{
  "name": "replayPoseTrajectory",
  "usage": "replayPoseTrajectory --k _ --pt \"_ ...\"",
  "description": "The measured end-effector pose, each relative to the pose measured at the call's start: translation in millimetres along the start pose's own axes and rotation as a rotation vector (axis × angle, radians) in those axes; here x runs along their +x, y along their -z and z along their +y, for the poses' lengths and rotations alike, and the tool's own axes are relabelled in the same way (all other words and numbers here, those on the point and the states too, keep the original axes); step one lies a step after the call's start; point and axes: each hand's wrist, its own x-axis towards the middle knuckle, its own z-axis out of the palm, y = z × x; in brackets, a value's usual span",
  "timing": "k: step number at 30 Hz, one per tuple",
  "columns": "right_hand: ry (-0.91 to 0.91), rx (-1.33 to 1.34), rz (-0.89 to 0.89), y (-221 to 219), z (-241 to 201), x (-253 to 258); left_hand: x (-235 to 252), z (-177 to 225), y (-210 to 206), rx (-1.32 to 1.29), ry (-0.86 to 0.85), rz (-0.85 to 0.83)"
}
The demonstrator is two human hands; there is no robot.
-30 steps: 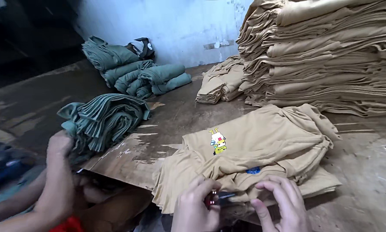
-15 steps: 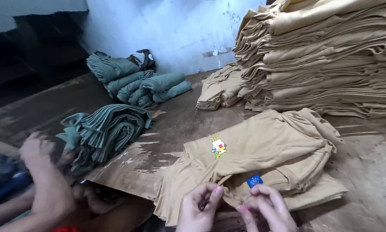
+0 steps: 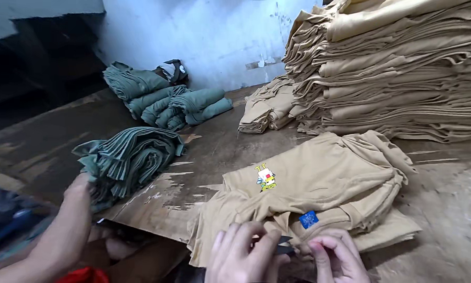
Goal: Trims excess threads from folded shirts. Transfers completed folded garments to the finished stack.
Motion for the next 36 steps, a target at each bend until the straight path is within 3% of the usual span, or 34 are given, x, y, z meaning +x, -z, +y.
replayPoseTrajectory --k 4,10,20,24,28,30,31,33,36 --pt "0.058 -0.028 0.007 -4.2 -0.2 2.6 14.4 12.5 -15.3 0.195 -0.124 -0.028" --pt "0.248 -0.169 -0.123 19.5 10.2 -1.3 18.3 7.7 -14.8 0.185 -0.167 -0.088" --pt "0.377 -0.261 -0.184 20.3 10.6 -3.1 9.9 27.9 -11.4 0.348 -0.243 -0.084" --pt "0.495 -0.361 -0.245 36.8 10.3 2.6 18.0 22.6 -6.5 0.133 -0.195 -0.141" --pt "0.358 -0.639 -0.032 59.1 -1.1 57.2 60.2 -9.2 -37.2 -0.083 -0.054 -0.066" --pt "0.287 -0.876 -0.099 64.8 -1.2 92.3 76.3 -21.8 -58.5 -0.152 0.006 -0.227" --pt "0.266 -0.965 -0.222 70.3 1.3 104.0 79.0 -23.3 -65.3 -0.206 -0.02 -0.31" --pt "0.374 -0.978 -0.387 86.6 12.2 115.0 73.6 -17.5 -72.4 -0.298 -0.225 -0.315" --pt "0.582 -0.786 -0.301 117.6 13.0 104.3 62.3 -7.8 -58.8 -0.285 -0.48 -0.368"
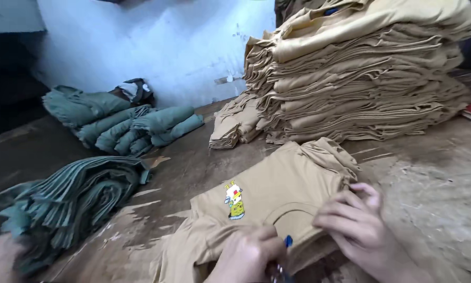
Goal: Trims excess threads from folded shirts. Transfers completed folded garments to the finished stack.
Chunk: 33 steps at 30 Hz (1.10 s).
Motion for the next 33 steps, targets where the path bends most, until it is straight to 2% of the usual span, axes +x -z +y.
replayPoseTrajectory --k 2,3,6,10,17,19,21,25,27,30,31,33 --pt "0.023 0.072 0.114 10.4 4.2 -19.4 -3.0 9.1 10.0 -0.073 0.007 -0.132" --pt "0.018 0.089 0.146 12.7 5.6 -28.2 -1.2 11.6 14.3 -0.096 0.011 -0.144" --pt "-0.045 0.101 0.207 19.4 1.2 -44.4 19.8 11.6 21.7 -0.059 -0.054 0.009" --pt "-0.117 0.091 0.286 22.6 -4.3 -46.3 62.0 6.3 10.1 0.159 -0.217 0.242" --pt "-0.097 0.084 0.334 15.5 -15.6 -41.9 102.0 20.7 -4.9 0.409 -0.43 0.104" --pt "-0.096 0.104 0.278 16.8 -18.5 -44.8 103.2 18.7 -3.0 0.372 -0.39 0.135" --pt "-0.181 0.102 0.254 14.8 -21.7 -49.1 102.3 10.2 2.7 0.262 -0.271 0.163" --pt "-0.522 -0.006 0.281 2.3 -45.1 -32.6 104.0 -17.2 2.9 -0.041 0.0 -0.035" --pt "-0.62 -0.099 0.231 -10.7 -56.8 -13.4 106.7 -29.8 -7.5 -0.217 0.019 -0.086" --pt "-0.621 -0.241 0.225 -36.8 -52.4 -1.0 112.4 -40.9 -7.6 -0.386 -0.081 -0.141" --pt "-0.592 -0.201 0.252 -39.5 -48.6 -1.8 114.4 -41.6 -6.7 -0.399 -0.082 -0.149" --pt "-0.521 0.044 0.271 -34.1 -44.5 -9.1 116.9 -38.0 -8.7 -0.397 0.001 -0.142"
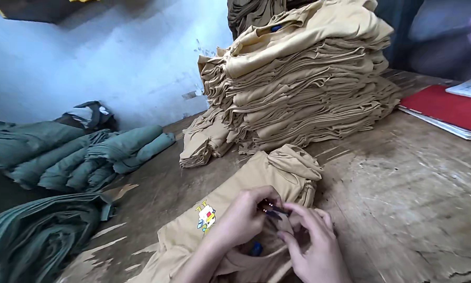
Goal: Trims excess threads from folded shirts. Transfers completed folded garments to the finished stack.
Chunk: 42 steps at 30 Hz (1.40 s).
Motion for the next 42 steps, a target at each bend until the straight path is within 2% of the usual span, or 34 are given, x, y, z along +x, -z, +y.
replayPoseTrajectory --k 2,4,6,10,13,15,16,18,19,20,21,22,24,26,28,29,32,35,38,42 --pt "0.054 0.028 0.011 7.8 4.5 -8.9 -1.5 0.5 -8.2 -0.002 0.09 0.048" --pt "0.115 -0.145 0.096 15.2 8.2 -14.1 -3.4 -2.9 -13.4 -0.018 0.088 0.139" --pt "0.118 -0.258 0.169 25.1 8.4 -16.6 -8.7 -6.1 -12.0 0.015 -0.011 0.237" --pt "0.093 -0.196 0.228 29.0 -0.1 -21.5 -31.0 -1.0 -7.0 0.267 -0.233 0.34" --pt "0.127 -0.145 0.254 23.9 -4.2 -22.9 -35.9 9.3 -21.8 0.381 -0.276 0.372" --pt "0.156 -0.07 0.216 24.5 -2.4 -26.0 -39.9 15.1 -23.7 0.382 -0.164 0.342" --pt "0.184 -0.028 0.171 27.3 0.7 -28.0 -42.6 19.0 -19.6 0.354 -0.041 0.264" --pt "0.253 0.015 0.063 30.6 8.5 -30.6 -41.1 24.8 -2.6 0.147 0.226 -0.034" --pt "0.268 -0.024 0.011 28.8 11.0 -30.8 -35.7 23.6 4.2 0.017 0.297 -0.132" --pt "0.275 -0.109 -0.053 25.7 12.2 -30.0 -30.3 20.7 8.4 -0.049 0.337 -0.118" --pt "0.292 -0.197 -0.119 21.1 13.0 -28.4 -25.2 18.1 11.9 -0.006 0.381 -0.014" --pt "0.328 -0.222 -0.145 16.0 15.6 -26.9 -19.5 16.9 14.9 0.126 0.426 0.14" --pt "0.427 -0.067 -0.133 16.7 21.0 -23.0 -8.4 11.0 17.6 0.457 0.452 0.445" --pt "0.465 0.099 -0.248 33.5 20.8 -15.1 -7.3 1.1 22.2 0.62 0.344 0.559" --pt "0.408 0.17 -0.385 50.1 22.6 -10.6 -17.9 -4.4 22.0 0.619 0.122 0.51" --pt "0.336 0.182 -0.397 55.1 23.3 -11.2 -24.5 -2.1 18.0 0.598 0.031 0.443" --pt "-0.012 0.192 -0.249 50.0 12.7 -17.6 -40.1 12.4 -0.3 0.597 -0.202 0.236" --pt "-0.198 0.075 -0.164 23.9 0.4 -23.9 -48.0 22.6 -10.5 0.718 -0.349 0.22" --pt "-0.239 0.154 -0.102 17.4 -3.5 -31.5 -50.6 30.1 -13.4 0.792 -0.409 0.258" --pt "-0.111 0.148 -0.009 23.6 -1.5 -39.4 -46.1 34.2 -27.3 0.853 -0.469 0.209"
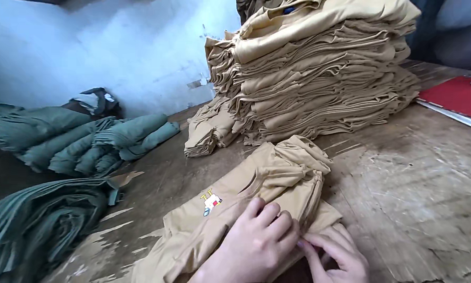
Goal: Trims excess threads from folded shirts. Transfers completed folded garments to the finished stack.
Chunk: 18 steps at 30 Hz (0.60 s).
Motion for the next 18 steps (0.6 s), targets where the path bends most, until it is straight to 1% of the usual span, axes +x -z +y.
replayPoseTrajectory --k 1,3,5,7,9,11,13,14,15,16,18 --pt "0.049 -0.059 -0.002 0.4 1.2 -1.1 1.1 0.0 -2.7 -0.013 0.009 -0.015" --pt "0.121 -0.199 -0.044 2.2 0.3 -0.8 2.4 -5.3 -5.2 -0.092 0.109 -0.044" --pt "0.106 -0.305 -0.079 2.6 -6.9 1.5 0.4 -17.8 -5.6 -0.243 0.271 -0.134" --pt "0.053 -0.393 -0.066 -7.0 -16.5 9.3 -4.8 -35.9 -13.6 -0.462 0.385 -0.194" --pt "0.041 -0.467 -0.011 -27.1 -18.2 18.5 -9.5 -50.8 -28.2 -0.684 0.388 -0.17" --pt "0.078 -0.498 0.033 -43.2 -13.5 25.3 -7.3 -58.6 -33.8 -0.838 0.354 -0.161" --pt "0.074 -0.359 -0.014 -42.0 -15.1 25.7 -0.2 -57.3 -35.3 -0.838 0.428 -0.127" --pt "0.067 -0.26 -0.048 -37.4 -15.4 23.4 2.9 -54.8 -37.7 -0.796 0.497 -0.104" --pt "0.079 -0.212 -0.038 -32.8 -12.8 19.3 5.0 -52.1 -41.7 -0.747 0.557 -0.083" --pt "0.11 -0.222 0.009 -29.3 -7.4 14.9 6.1 -50.2 -45.8 -0.717 0.592 -0.055" --pt "0.154 -0.263 0.11 -21.0 1.4 8.6 4.2 -49.2 -46.2 -0.709 0.61 0.005"
